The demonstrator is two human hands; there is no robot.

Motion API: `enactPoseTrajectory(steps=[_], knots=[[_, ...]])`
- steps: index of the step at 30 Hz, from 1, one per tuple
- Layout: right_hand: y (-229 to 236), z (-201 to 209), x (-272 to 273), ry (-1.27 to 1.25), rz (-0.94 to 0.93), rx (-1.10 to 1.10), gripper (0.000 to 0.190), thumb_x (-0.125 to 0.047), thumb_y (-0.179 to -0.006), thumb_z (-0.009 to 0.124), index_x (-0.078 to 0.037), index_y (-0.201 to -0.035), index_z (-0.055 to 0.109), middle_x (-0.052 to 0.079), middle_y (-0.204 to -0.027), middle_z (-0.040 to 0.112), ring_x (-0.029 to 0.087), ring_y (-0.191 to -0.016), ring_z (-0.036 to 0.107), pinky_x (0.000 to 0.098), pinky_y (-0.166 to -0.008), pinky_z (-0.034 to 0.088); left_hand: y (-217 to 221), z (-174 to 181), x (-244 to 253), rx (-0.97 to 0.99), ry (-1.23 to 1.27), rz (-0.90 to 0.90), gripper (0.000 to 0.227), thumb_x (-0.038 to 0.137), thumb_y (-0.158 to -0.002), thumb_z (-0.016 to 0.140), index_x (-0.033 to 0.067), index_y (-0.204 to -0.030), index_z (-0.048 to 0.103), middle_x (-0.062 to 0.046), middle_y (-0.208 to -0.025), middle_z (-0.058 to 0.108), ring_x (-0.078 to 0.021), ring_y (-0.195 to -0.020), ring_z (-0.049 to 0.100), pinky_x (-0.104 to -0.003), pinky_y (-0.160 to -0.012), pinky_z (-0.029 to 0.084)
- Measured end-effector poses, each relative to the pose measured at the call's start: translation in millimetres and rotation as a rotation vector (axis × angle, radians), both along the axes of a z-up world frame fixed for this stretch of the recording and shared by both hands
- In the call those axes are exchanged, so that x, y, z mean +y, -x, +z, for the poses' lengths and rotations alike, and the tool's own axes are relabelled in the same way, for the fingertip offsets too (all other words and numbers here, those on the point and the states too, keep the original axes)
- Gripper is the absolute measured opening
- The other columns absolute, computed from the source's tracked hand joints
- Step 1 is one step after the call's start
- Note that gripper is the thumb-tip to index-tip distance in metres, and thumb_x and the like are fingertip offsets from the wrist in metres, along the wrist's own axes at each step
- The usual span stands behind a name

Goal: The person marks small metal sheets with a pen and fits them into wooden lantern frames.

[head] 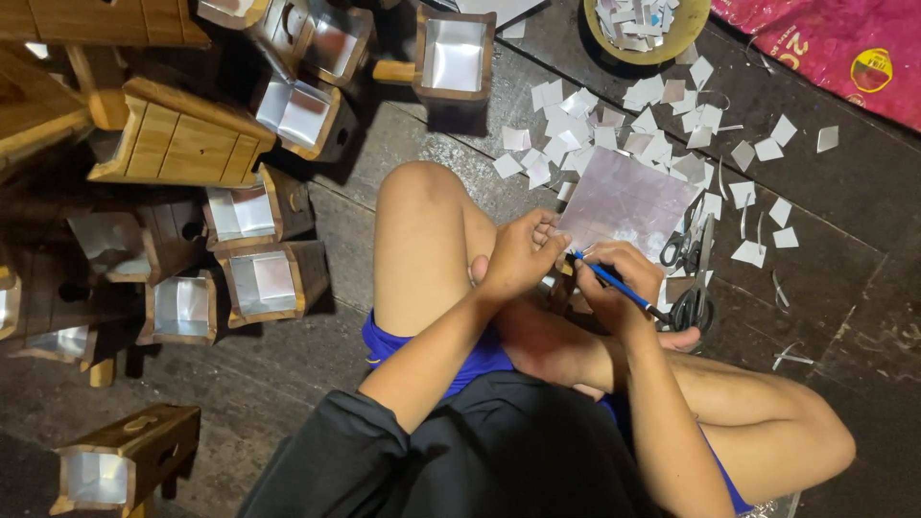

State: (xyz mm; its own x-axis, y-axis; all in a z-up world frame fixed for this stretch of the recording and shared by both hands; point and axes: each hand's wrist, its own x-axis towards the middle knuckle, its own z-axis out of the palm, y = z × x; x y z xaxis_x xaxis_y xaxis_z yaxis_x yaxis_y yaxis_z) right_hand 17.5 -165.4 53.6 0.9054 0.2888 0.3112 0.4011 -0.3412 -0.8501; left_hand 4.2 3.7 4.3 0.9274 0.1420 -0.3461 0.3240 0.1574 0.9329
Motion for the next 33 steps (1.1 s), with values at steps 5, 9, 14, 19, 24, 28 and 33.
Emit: enactPoseTrajectory(steps=[5, 9, 14, 19, 24, 28, 33], knots=[[-0.5, -2.3, -2.2, 0.009, 0.009, 0.005, 0.015, 0.006, -0.08, 0.085, -0.002, -0.08, 0.072, 0.016, -0.082, 0.073, 0.033, -0.078, 0.074, 0.0401, -0.073, 0.058, 0.3, 3.4, 0.0, -0.008, -0.021, 0.002, 0.021, 0.004, -0.088, 0.072, -0.0057, -0.106, 0.068, -0.013, -0.079, 0.07, -0.0154, -0.062, 0.07, -0.029, -0.056, 0.06], [0.1, -2.4, -0.9, 0.028, -0.007, 0.003, 0.015, 0.006, -0.081, 0.085, -0.002, -0.08, 0.072, 0.015, -0.081, 0.074, 0.031, -0.077, 0.074, 0.0382, -0.073, 0.058, 1.7, 2.1, 1.2, -0.024, 0.009, 0.005, 0.021, 0.002, -0.088, 0.07, -0.0057, -0.108, 0.067, -0.013, -0.078, 0.069, -0.0148, -0.057, 0.069, -0.028, -0.055, 0.059], [-1.1, -2.5, -2.1, 0.034, 0.012, 0.015, 0.015, 0.008, -0.079, 0.084, -0.001, -0.08, 0.072, 0.016, -0.081, 0.073, 0.033, -0.077, 0.074, 0.0393, -0.073, 0.058, 1.5, 0.6, 2.0, -0.031, 0.035, 0.005, 0.02, 0.002, -0.088, 0.069, -0.0057, -0.107, 0.067, -0.011, -0.078, 0.068, -0.0147, -0.057, 0.069, -0.028, -0.054, 0.059], [-0.7, -5.1, -2.2, 0.037, 0.002, 0.015, 0.015, 0.005, -0.079, 0.085, -0.003, -0.08, 0.072, 0.015, -0.081, 0.074, 0.032, -0.077, 0.074, 0.0381, -0.073, 0.058, 0.9, 1.1, 1.8, -0.046, 0.029, 0.001, 0.019, 0.002, -0.088, 0.068, -0.0049, -0.106, 0.066, -0.011, -0.076, 0.068, -0.0148, -0.055, 0.069, -0.027, -0.053, 0.058], [-1.3, -3.7, -2.3, 0.036, 0.012, 0.027, 0.015, 0.006, -0.08, 0.086, -0.002, -0.08, 0.072, 0.015, -0.081, 0.073, 0.031, -0.075, 0.074, 0.0366, -0.072, 0.058, 1.3, 2.0, 1.4, -0.033, 0.017, 0.0, 0.021, 0.001, -0.087, 0.068, -0.0053, -0.108, 0.067, -0.012, -0.079, 0.069, -0.015, -0.059, 0.07, -0.028, -0.055, 0.059], [-1.5, 0.6, -1.5, 0.038, 0.008, 0.03, 0.015, 0.007, -0.079, 0.085, -0.001, -0.079, 0.071, 0.016, -0.08, 0.073, 0.033, -0.076, 0.074, 0.0371, -0.071, 0.058, 0.4, 1.6, 1.4, -0.018, 0.004, -0.007, 0.021, 0.003, -0.088, 0.068, -0.005, -0.107, 0.067, -0.012, -0.079, 0.07, -0.015, -0.059, 0.071, -0.029, -0.056, 0.059], [-1.5, -4.3, -3.6, 0.051, 0.013, 0.025, 0.016, 0.006, -0.079, 0.085, -0.002, -0.079, 0.072, 0.015, -0.081, 0.074, 0.033, -0.076, 0.074, 0.0379, -0.071, 0.058, 2.5, 1.2, -0.9, -0.012, -0.013, 0.003, 0.022, 0.002, -0.087, 0.07, -0.0043, -0.107, 0.068, -0.013, -0.08, 0.07, -0.0151, -0.062, 0.07, -0.029, -0.058, 0.06]])
